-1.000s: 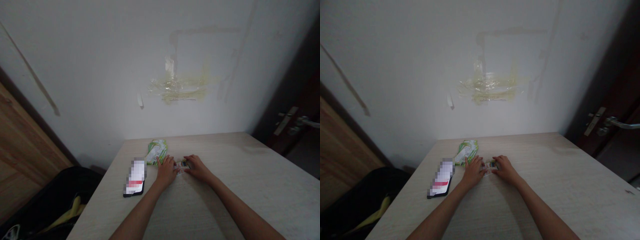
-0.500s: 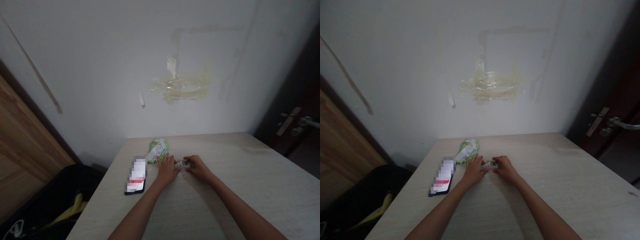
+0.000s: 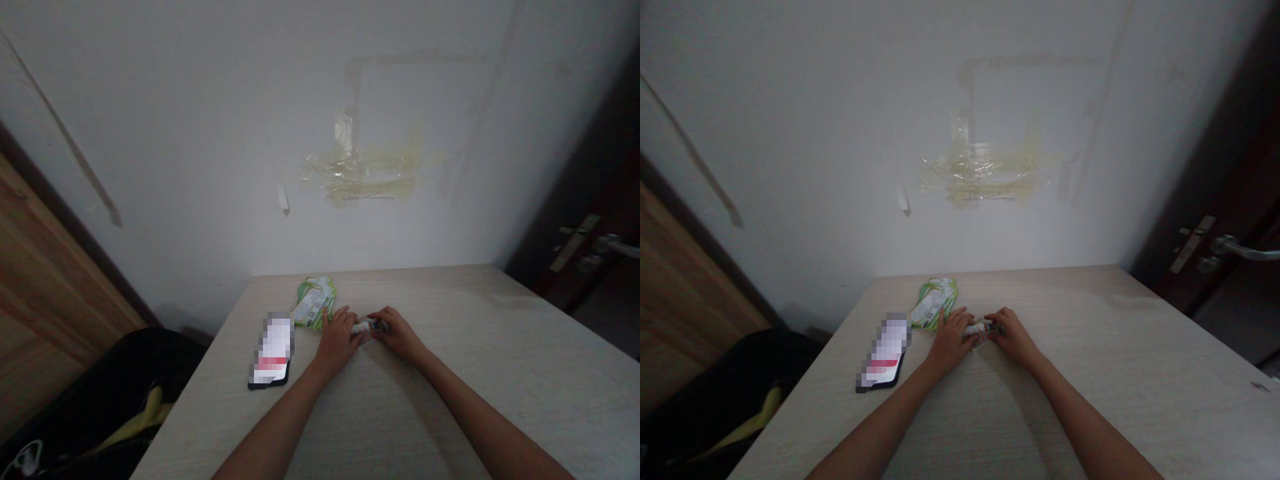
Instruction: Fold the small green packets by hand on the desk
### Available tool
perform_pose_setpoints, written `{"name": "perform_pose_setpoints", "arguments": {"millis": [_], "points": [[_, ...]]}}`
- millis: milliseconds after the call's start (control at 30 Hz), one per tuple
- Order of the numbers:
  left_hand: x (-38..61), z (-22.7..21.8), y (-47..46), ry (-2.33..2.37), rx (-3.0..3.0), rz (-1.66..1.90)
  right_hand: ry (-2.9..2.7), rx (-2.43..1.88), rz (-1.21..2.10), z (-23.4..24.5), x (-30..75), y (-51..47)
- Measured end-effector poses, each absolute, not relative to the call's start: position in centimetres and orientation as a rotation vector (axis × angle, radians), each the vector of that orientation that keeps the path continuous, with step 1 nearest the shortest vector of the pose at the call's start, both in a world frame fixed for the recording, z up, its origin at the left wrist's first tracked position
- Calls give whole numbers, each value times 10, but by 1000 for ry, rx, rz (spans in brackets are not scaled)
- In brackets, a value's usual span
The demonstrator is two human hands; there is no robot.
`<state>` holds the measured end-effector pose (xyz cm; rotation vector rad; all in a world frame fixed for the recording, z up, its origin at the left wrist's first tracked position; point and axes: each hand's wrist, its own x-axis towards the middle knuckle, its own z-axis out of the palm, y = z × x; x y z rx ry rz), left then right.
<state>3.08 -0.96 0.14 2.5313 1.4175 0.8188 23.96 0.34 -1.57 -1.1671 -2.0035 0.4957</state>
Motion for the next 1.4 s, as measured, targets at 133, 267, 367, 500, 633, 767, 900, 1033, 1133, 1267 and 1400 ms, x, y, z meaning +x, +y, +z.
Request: {"name": "perform_pose_setpoints", "arguments": {"millis": [133,267,367,500,633,767,900,1033,1133,1267,1400], "points": [[33,6,-12,1348,2513,884,-1989,-1133,523,-20,241,6],[32,8,-13,1346,2530,884,-1970,-1133,516,-22,244,8],[30,10,-13,1331,2563,859,-1956,-1120,485,-20,245,7],[28,9,-13,1329,2593,842,-1940,-1078,437,-13,244,4],[28,5,-12,1402,2611,856,-1958,-1049,420,-7,245,1],[26,6,-11,1423,2576,864,-1990,-1063,434,-7,254,4],[22,8,-10,1346,2579,758,-2002,-1174,390,-7,263,7],[22,7,-11,1331,2599,663,-2096,-1172,368,-1,269,7],[23,7,-11,1324,2611,645,-2102,-1161,365,5,273,5],[21,13,-13,1389,2663,685,-2113,-1134,375,9,277,6],[19,17,-12,1463,2723,718,-2179,-1169,365,8,280,8]]}}
